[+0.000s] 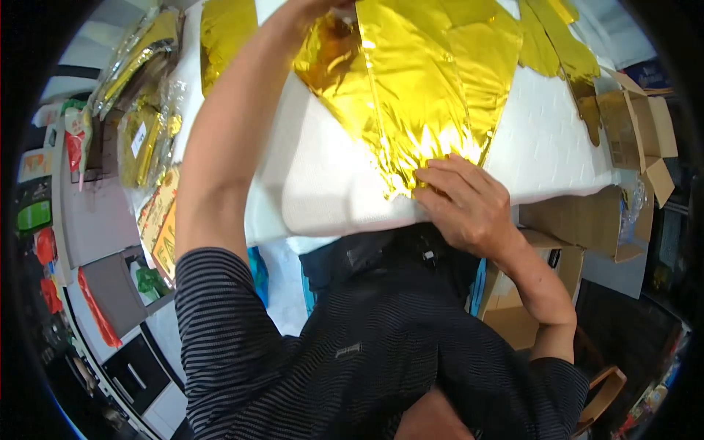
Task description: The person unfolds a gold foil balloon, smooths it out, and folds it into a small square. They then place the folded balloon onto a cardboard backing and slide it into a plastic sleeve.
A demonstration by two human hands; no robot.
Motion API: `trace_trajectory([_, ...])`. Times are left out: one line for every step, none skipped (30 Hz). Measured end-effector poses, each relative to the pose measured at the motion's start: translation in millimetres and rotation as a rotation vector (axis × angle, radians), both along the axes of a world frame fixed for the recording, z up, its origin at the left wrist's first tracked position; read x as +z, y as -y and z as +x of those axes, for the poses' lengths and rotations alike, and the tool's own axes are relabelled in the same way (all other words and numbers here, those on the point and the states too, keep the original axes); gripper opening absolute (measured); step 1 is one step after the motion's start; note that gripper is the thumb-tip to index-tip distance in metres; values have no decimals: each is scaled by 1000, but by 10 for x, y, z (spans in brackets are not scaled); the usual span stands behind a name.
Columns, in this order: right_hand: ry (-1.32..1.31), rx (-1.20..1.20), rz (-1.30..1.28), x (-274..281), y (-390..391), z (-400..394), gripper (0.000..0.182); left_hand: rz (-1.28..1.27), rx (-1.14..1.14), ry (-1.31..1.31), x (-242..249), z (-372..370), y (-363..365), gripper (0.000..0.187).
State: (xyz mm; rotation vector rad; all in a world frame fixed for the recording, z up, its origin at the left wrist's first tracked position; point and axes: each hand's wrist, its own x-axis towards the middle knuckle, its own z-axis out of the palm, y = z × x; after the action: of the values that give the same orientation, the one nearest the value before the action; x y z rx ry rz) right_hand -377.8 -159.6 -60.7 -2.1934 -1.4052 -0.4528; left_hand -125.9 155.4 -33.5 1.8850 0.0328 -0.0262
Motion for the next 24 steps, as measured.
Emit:
trace_trajectory([-25,-3,22,4,-5,-8,25,54,-9,12,99,-68,22,12])
trace_trajectory([0,0,34,20,-9,-2,25,108,-16,23,180,-149,56,12])
trace_trajectory([-39,-5,26,38,-4,-10,27,176,10,112,157,-207,100,11])
trace_trajectory([-81,-10,17,46,-2,-9,29,139,-19,7,47,-92,8,14])
trace_trajectory([-77,-7,8,36,-6,4,31,260,-28,-16,-127,81,-77,18])
trace_trajectory([-68,-6,9,28,-7,6,31,378,-36,-44,-96,73,-51,24])
trace_trajectory([-70,-9,10,21,-8,7,31,378,-33,-37,-78,47,-44,24])
trace_trajectory([-71,-13,11,16,-12,12,30,358,17,30,-90,-8,-32,27])
trace_trajectory([-66,-12,12,16,-14,15,30,338,65,95,-80,-48,-21,31])
trace_trajectory([-69,-10,15,18,-16,19,30,338,66,99,-83,-16,-50,31])
trace_trajectory([-72,-8,18,19,-15,22,29,315,68,19,-75,4,-69,33])
trace_trajectory([-68,-9,20,19,-14,24,29,291,70,-61,-133,68,-100,36])
trace_trajectory([-71,-9,17,17,-14,22,29,396,42,38,-227,71,-82,37])
trace_trajectory([-74,-9,15,16,-15,24,28,397,41,41,-264,105,-118,37])
trace_trajectory([-73,-10,16,18,-15,30,28,428,33,27,-245,69,-135,39])
trace_trajectory([-77,-5,17,21,-14,35,28,459,26,12,-225,40,-144,42])
trace_trajectory([-82,-1,18,22,-13,35,28,459,25,11,-200,26,-140,42])
trace_trajectory([-83,-2,18,18,-11,36,28,487,16,16,-207,42,-151,41])
trace_trajectory([-86,1,19,14,-11,35,28,514,8,21,-216,55,-159,41])
trace_trajectory([-88,5,20,10,-10,37,29,514,7,20,-231,63,-164,41])
trace_trajectory([-88,4,21,9,-9,38,29,554,18,46,-245,67,-163,40])
trace_trajectory([-91,5,26,7,-8,39,29,594,28,72,-256,75,-161,40])
trace_trajectory([-93,6,30,5,-7,39,29,594,26,72,-266,87,-152,40])
trace_trajectory([-95,5,31,1,-7,40,29,618,45,74,-268,88,-131,39])
